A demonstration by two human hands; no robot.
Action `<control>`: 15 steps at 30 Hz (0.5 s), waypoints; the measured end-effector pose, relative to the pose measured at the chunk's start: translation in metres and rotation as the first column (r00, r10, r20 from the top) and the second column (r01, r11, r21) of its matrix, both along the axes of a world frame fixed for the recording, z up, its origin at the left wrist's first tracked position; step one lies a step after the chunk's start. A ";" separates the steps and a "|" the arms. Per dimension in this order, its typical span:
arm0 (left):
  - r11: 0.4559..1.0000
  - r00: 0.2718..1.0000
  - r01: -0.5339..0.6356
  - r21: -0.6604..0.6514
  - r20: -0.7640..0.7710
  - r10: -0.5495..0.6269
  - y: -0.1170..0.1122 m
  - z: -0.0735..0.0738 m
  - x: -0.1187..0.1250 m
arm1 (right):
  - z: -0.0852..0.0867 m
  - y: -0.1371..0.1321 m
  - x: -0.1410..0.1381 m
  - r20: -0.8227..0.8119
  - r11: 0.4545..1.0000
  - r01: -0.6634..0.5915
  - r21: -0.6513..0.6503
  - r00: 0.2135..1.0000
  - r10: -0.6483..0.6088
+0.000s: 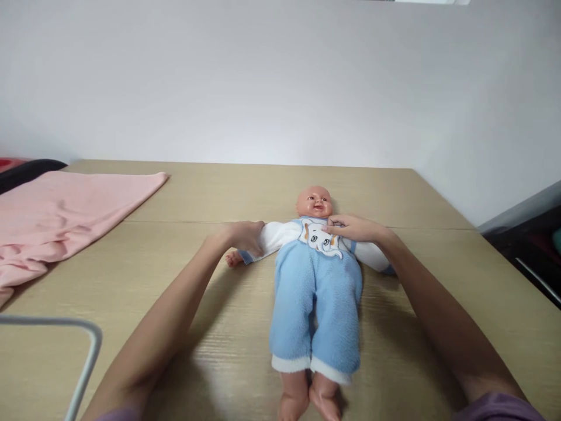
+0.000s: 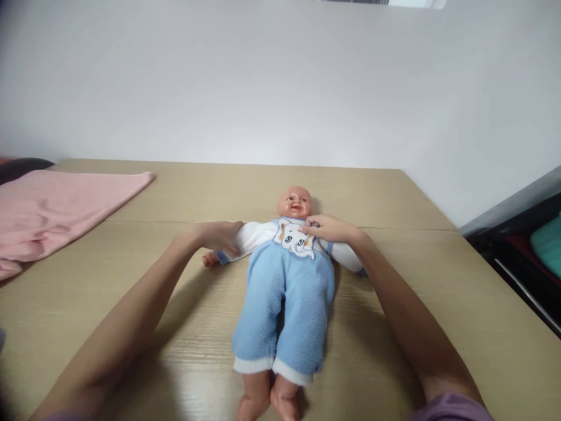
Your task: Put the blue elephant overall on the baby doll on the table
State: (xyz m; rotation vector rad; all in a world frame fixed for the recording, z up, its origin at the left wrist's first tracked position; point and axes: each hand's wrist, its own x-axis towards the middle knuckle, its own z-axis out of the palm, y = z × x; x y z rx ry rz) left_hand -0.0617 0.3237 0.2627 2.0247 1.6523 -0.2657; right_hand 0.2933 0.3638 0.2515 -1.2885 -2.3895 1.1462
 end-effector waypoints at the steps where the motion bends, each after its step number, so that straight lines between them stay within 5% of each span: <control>1: 1.000 1.000 -0.008 0.002 -0.007 0.008 0.000 -0.001 0.001 | -0.001 0.000 0.000 -0.004 1.000 -0.002 0.002 1.000 0.002; 5: 0.999 0.999 -0.015 0.036 -0.028 0.016 -0.001 0.005 -0.002 | -0.005 -0.008 0.000 -0.008 0.995 0.030 0.091 1.000 -0.029; 10: 0.972 0.993 -0.046 0.231 0.114 0.020 -0.019 0.034 -0.014 | -0.023 -0.039 0.019 -0.101 0.928 0.124 0.351 0.990 -0.095; 15: 0.831 0.935 0.089 0.549 0.242 -0.261 -0.046 0.040 0.039 | -0.056 -0.071 0.068 -0.156 0.824 0.180 0.537 0.981 -0.113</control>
